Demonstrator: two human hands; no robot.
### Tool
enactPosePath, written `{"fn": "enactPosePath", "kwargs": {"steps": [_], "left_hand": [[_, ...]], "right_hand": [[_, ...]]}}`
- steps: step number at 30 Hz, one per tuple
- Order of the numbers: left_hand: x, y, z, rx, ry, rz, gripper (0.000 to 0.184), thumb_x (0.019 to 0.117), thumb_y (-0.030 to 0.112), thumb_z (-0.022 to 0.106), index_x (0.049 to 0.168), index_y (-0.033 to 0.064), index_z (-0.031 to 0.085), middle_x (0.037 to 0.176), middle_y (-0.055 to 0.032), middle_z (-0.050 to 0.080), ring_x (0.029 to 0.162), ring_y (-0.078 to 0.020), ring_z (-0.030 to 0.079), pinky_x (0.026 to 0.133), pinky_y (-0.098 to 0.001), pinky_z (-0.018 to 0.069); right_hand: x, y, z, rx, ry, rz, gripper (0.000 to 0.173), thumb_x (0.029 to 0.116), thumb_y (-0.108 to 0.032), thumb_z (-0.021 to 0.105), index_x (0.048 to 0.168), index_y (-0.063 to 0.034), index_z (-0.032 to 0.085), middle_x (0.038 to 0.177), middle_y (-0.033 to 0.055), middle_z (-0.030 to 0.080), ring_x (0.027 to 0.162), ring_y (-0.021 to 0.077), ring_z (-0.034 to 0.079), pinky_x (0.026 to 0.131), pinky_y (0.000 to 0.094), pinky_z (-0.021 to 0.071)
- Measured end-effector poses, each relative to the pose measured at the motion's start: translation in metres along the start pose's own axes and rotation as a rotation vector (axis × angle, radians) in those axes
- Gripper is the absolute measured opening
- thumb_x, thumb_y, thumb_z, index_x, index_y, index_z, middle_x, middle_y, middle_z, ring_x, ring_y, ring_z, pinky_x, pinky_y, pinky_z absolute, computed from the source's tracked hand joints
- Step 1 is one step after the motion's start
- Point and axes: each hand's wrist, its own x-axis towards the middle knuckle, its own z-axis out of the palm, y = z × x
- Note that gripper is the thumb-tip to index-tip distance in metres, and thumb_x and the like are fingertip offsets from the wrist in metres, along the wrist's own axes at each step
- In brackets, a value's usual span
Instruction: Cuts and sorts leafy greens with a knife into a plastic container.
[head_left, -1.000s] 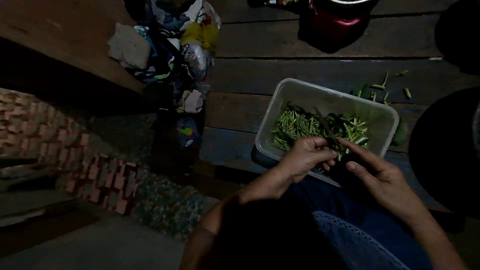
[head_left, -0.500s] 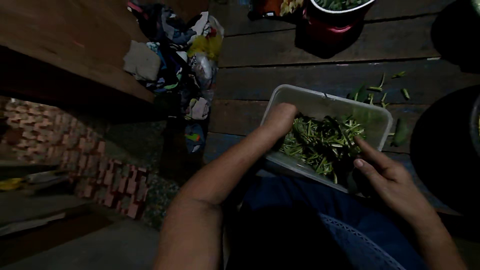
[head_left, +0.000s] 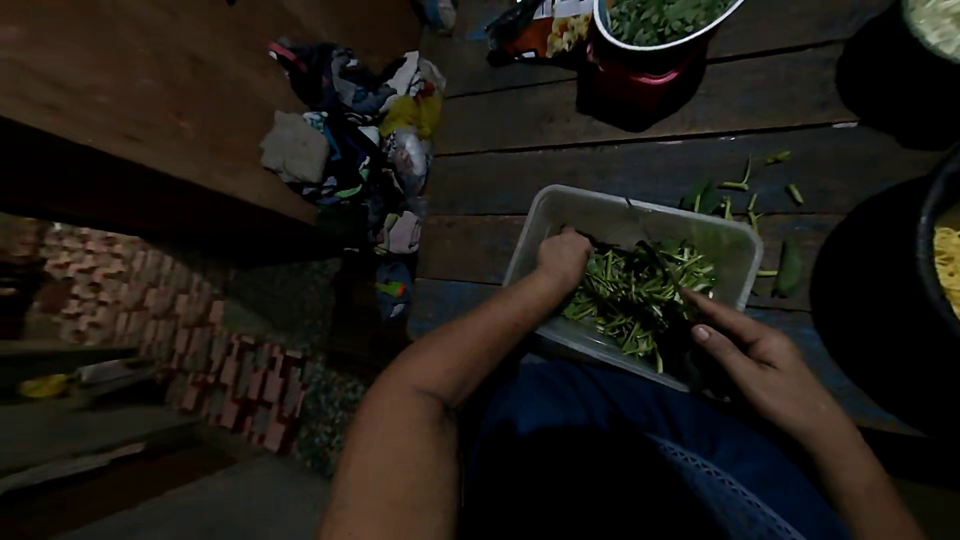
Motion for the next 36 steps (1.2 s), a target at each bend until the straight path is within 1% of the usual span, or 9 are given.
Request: {"fn": "enactPosePath", "kwargs": {"steps": [8, 11, 14, 17, 19, 22, 25, 29, 36], "left_hand": [[-0.002, -0.011, -0.007, -0.162, 0.054, 0.006, 0.040, 0.0964, 0.013, 0.065, 0.136, 0.0059, 0.062, 0.143, -0.0249, 0.052, 0.118, -0.0437, 0.062, 0.093, -0.0625, 0.0532], [-0.017, -0.024, -0.023, -0.261, 0.143, 0.082, 0.033, 0.0983, 0.012, 0.062, 0.129, 0.0001, 0.064, 0.133, -0.0265, 0.059, 0.122, -0.0432, 0.060, 0.098, -0.0628, 0.0499], [-0.034, -0.036, -0.035, -0.299, 0.192, 0.103, 0.031, 0.0989, 0.012, 0.060, 0.128, 0.0016, 0.066, 0.130, -0.0245, 0.061, 0.120, -0.0407, 0.061, 0.099, -0.0604, 0.0500], [-0.053, -0.050, -0.037, -0.544, 0.292, 0.212, 0.018, 0.0975, 0.008, 0.060, 0.110, -0.0029, 0.067, 0.106, -0.0200, 0.067, 0.096, -0.0315, 0.066, 0.085, -0.0511, 0.0544], [-0.062, -0.059, -0.026, -0.869, 0.324, 0.342, 0.008, 0.0948, 0.005, 0.064, 0.098, -0.0024, 0.065, 0.089, -0.0108, 0.065, 0.077, -0.0158, 0.063, 0.071, -0.0332, 0.0552], [-0.072, -0.052, -0.010, -1.393, 0.147, 0.438, 0.009, 0.0953, -0.003, 0.064, 0.101, -0.0007, 0.058, 0.077, -0.0049, 0.067, 0.059, -0.0078, 0.063, 0.054, -0.0213, 0.0548], [-0.080, -0.036, 0.007, -1.698, -0.004, 0.492, 0.032, 0.0960, -0.008, 0.052, 0.125, 0.0051, 0.054, 0.084, -0.0037, 0.069, 0.062, -0.0067, 0.063, 0.054, -0.0190, 0.0527], [-0.090, -0.017, 0.015, -1.979, -0.069, 0.339, 0.021, 0.1027, -0.001, 0.046, 0.114, 0.0059, 0.063, 0.089, -0.0031, 0.069, 0.078, -0.0095, 0.067, 0.072, -0.0243, 0.0571], [-0.085, -0.008, 0.026, -2.190, -0.235, 0.368, 0.021, 0.1043, 0.001, 0.045, 0.115, 0.0062, 0.062, 0.089, -0.0005, 0.067, 0.074, -0.0063, 0.064, 0.070, -0.0213, 0.0568]], "right_hand": [[0.000, -0.002, 0.001, -0.006, 0.011, -0.006, 0.045, 0.1052, -0.030, 0.045, 0.145, -0.0100, 0.054, 0.098, -0.0045, 0.067, 0.062, -0.0028, 0.055, 0.054, 0.0157, 0.0476], [-0.001, -0.002, 0.000, 0.029, 0.007, -0.009, 0.045, 0.1056, -0.029, 0.045, 0.145, -0.0090, 0.054, 0.100, -0.0043, 0.068, 0.064, -0.0030, 0.056, 0.055, 0.0154, 0.0484], [0.001, -0.002, 0.000, 0.014, 0.008, -0.018, 0.044, 0.1053, -0.027, 0.046, 0.143, -0.0080, 0.055, 0.106, -0.0028, 0.069, 0.070, -0.0029, 0.058, 0.060, 0.0158, 0.0503], [0.001, -0.003, 0.001, 0.018, 0.022, -0.044, 0.042, 0.1048, -0.025, 0.047, 0.142, -0.0065, 0.056, 0.112, -0.0027, 0.069, 0.079, -0.0043, 0.061, 0.068, 0.0147, 0.0522], [0.002, -0.004, 0.004, 0.051, 0.025, -0.084, 0.042, 0.1048, -0.025, 0.047, 0.141, -0.0058, 0.057, 0.114, -0.0018, 0.069, 0.086, -0.0026, 0.064, 0.074, 0.0167, 0.0551], [0.006, -0.007, 0.013, 0.100, -0.011, -0.215, 0.042, 0.1060, -0.023, 0.048, 0.142, -0.0012, 0.055, 0.114, 0.0000, 0.069, 0.092, 0.0002, 0.065, 0.081, 0.0182, 0.0565], [0.012, -0.012, 0.021, 0.105, -0.101, -0.345, 0.046, 0.1069, -0.026, 0.049, 0.144, 0.0002, 0.052, 0.124, 0.0029, 0.066, 0.104, 0.0026, 0.064, 0.092, 0.0211, 0.0546], [0.016, -0.014, 0.028, 0.093, -0.155, -0.354, 0.052, 0.1061, -0.027, 0.052, 0.152, -0.0051, 0.045, 0.132, 0.0051, 0.064, 0.110, 0.0034, 0.063, 0.096, 0.0214, 0.0531], [0.012, -0.004, 0.026, 0.064, -0.166, -0.397, 0.054, 0.1050, -0.022, 0.054, 0.153, 0.0003, 0.042, 0.139, 0.0098, 0.061, 0.119, 0.0080, 0.062, 0.101, 0.0243, 0.0521]]}}
